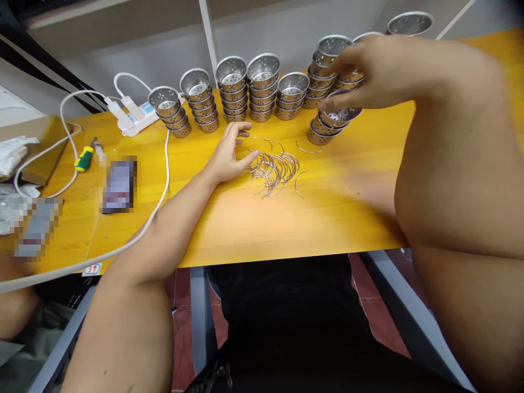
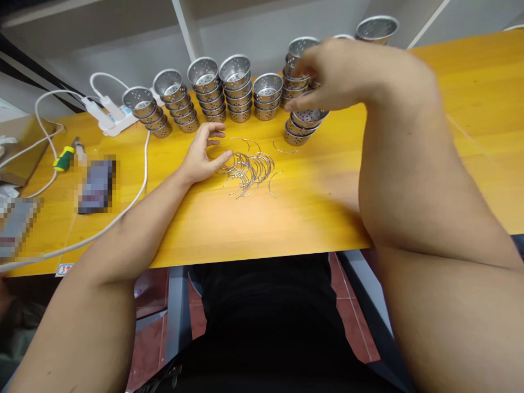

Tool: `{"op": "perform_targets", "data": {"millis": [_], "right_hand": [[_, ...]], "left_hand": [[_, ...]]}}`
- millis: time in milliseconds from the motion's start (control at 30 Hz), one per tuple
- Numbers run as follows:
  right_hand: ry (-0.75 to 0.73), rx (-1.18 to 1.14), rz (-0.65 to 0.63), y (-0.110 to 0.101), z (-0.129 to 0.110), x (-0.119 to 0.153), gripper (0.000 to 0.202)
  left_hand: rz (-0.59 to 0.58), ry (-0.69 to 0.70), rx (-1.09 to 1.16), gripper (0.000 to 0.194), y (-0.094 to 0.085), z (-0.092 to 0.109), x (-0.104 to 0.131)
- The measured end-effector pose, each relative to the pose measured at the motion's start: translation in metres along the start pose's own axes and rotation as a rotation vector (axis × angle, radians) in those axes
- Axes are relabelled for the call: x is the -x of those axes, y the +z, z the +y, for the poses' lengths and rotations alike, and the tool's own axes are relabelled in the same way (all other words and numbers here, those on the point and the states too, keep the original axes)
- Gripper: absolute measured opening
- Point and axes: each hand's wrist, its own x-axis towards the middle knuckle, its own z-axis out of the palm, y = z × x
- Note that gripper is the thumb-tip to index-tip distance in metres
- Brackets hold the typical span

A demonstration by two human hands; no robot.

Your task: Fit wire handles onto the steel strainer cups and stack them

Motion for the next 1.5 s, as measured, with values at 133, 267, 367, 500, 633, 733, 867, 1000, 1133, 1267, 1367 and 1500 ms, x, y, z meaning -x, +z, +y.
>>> {"op": "perform_targets", "data": {"millis": [133,267,367,500,633,733,867,1000,1133,1267,1367,1500], "right_hand": [[-0.023,0.065,0.095,0.014,-0.045,-0.005,0.044],[0.036,0.157,0.068,0.041,-0.065,-0.02,0.05],[0.096,0.182,0.053,0.052,-0.067,-0.028,0.045],[0.103,0.197,0.05,0.055,-0.067,-0.031,0.047],[0.102,0.188,0.051,0.057,-0.068,-0.032,0.045],[0.122,0.183,0.048,0.059,-0.066,-0.034,0.04],[0.119,0.163,0.021,0.056,-0.058,-0.035,0.037],[0.082,0.115,-0.011,0.044,-0.051,-0.031,0.028],[0.045,0.013,0.007,0.025,-0.051,-0.02,0.013],[-0.068,-0.083,0.093,0.011,-0.065,-0.004,0.007],[-0.26,-0.266,0.128,0.016,-0.084,0.003,0.004],[-0.397,-0.459,0.07,0.038,-0.106,-0.002,0.025]], "left_hand": [[0.015,-0.019,-0.007,0.071,0.001,0.004,-0.001],[0.017,-0.022,-0.017,0.07,0.0,0.006,-0.001],[0.002,-0.03,-0.033,0.069,-0.001,0.008,0.0],[-0.012,-0.026,-0.037,0.068,-0.003,0.009,0.0],[-0.005,-0.022,-0.033,0.066,-0.004,0.011,0.0],[0.0,-0.029,-0.036,0.064,-0.004,0.013,0.0],[0.003,-0.03,-0.027,0.063,-0.004,0.015,0.0],[0.004,-0.033,-0.017,0.064,-0.004,0.01,0.0],[0.01,-0.014,-0.003,0.075,-0.001,-0.001,0.002],[0.048,-0.016,0.007,0.1,0.002,-0.005,0.001],[0.108,-0.019,0.014,0.12,0.001,0.0,-0.003],[0.174,-0.025,-0.023,0.117,-0.002,0.002,-0.008]]}}
